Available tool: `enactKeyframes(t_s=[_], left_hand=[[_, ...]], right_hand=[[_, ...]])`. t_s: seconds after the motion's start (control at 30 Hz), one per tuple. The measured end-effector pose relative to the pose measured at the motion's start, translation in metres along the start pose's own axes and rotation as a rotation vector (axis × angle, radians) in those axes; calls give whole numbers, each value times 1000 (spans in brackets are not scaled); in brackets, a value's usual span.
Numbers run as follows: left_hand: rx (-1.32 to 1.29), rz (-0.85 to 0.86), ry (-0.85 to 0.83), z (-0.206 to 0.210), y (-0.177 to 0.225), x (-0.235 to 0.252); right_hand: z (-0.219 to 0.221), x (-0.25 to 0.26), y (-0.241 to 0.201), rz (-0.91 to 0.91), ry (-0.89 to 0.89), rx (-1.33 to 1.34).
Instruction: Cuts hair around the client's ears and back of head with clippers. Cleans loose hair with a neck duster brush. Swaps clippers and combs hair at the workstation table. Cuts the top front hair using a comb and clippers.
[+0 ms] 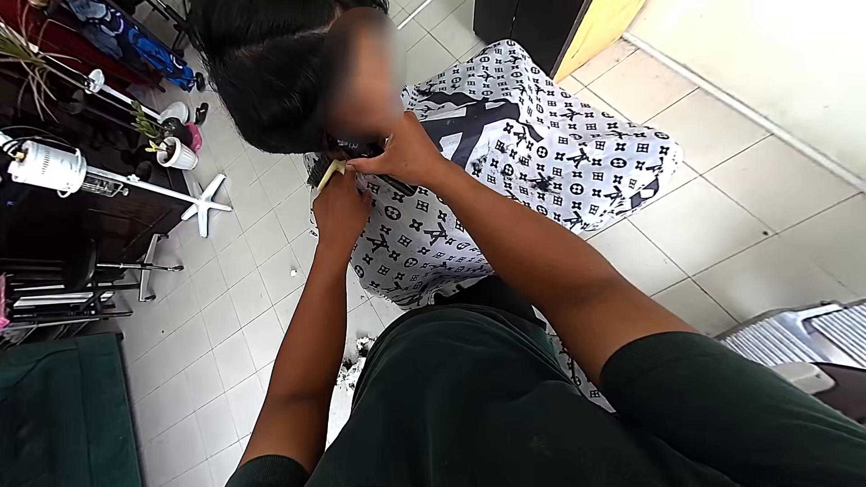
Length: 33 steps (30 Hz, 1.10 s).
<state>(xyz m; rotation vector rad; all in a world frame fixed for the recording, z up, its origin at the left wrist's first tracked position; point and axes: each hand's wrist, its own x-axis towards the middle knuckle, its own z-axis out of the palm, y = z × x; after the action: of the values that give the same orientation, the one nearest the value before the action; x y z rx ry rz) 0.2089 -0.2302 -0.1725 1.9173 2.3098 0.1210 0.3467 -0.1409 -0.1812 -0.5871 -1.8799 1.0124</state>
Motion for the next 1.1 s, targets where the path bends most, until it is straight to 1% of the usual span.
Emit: enactKeyframes(t_s=[0.3, 0.4, 0.73, 0.87, 0.97, 1.0, 1.03, 1.07, 1.1], left_hand=[[-37, 7, -14, -2, -1, -1], [-42, 3, -23, -2, -1, 0], [-26, -6, -34, -4, -1, -1], [-23, -3, -34, -2, -1, -1], [-23, -16, -54, -3, 0, 1], [-40, 0, -39, -2, -1, 1], [-74, 52, 20, 1, -6, -2], [-122, 164, 156, 9, -15, -5], [-181, 316, 353, 21, -28, -8]], right_hand=[[1, -2, 1, -34, 69, 42], [1, -2, 2, -47, 55, 23], [1, -5, 0, 4, 80, 53], [3, -4, 1, -17, 80, 48], [4, -4, 2, 18, 119, 74], [5, -6, 0, 44, 143, 108], [7, -11, -2, 71, 174, 164], [7, -17, -4, 83, 209, 239], [7, -25, -8, 88, 239, 329]])
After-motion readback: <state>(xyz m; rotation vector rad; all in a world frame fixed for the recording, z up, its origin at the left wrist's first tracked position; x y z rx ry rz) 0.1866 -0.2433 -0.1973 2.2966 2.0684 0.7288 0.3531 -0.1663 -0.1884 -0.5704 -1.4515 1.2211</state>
